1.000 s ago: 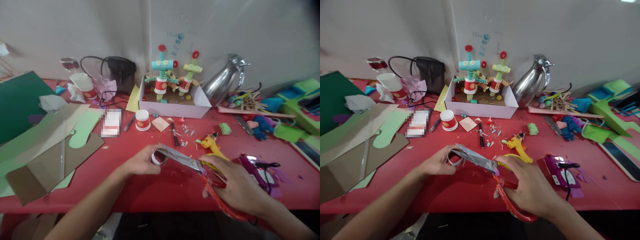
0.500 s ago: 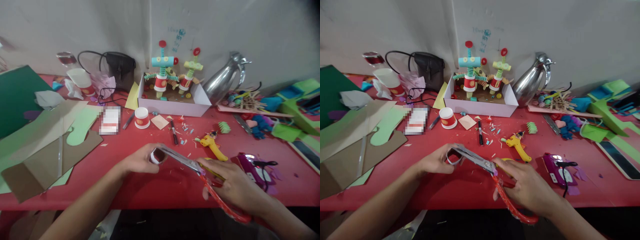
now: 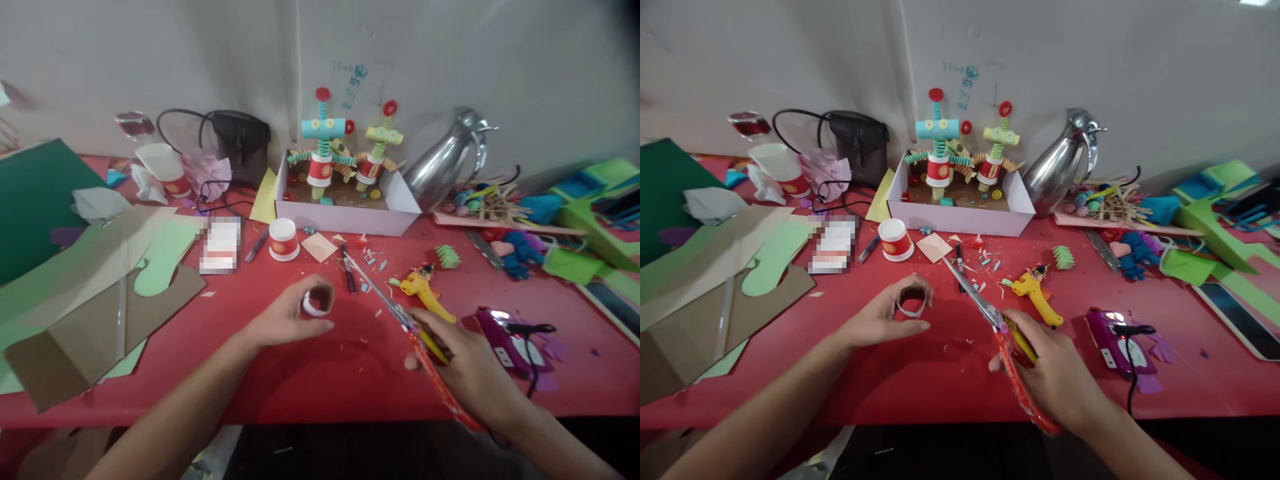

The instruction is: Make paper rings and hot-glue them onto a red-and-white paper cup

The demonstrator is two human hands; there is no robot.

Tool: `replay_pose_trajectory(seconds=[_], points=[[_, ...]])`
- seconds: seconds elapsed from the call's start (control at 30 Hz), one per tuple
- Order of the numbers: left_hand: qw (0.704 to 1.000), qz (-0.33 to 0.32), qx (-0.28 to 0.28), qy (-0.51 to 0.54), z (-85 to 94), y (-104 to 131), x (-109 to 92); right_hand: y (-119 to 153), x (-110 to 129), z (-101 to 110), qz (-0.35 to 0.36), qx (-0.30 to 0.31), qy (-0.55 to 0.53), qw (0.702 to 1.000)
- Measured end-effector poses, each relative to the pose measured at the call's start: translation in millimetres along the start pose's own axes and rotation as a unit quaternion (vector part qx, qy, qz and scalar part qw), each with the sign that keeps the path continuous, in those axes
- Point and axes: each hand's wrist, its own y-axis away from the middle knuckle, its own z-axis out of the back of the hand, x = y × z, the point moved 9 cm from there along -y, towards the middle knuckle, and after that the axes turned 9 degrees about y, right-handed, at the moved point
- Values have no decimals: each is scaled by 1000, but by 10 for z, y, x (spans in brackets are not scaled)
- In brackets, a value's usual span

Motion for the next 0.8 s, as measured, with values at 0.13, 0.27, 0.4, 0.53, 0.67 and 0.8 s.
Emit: replay_pose_trajectory(seconds=[0.13,0.27,0.4,0.53,0.67,0.8], points=[[997,-15,-75,-21,80,-5,18,11,-43,-16,-17,-10,24,1000],[973,17,-219,-70,267,20,192,61,-39,-74,-6,-1,41,999],[950,73,-284,-112,332,43,404,98,-57,-176,-27,19,40,999],[961,27,-250,-117,246,-8,388,116,-46,-286,-40,46,39,997],[976,26,-209,-51,162,-26,412,142,-9,-338,-45,74,53,995],[962,70,-257,-61,218,33,485,137,94,-304,-31,66,113,991]])
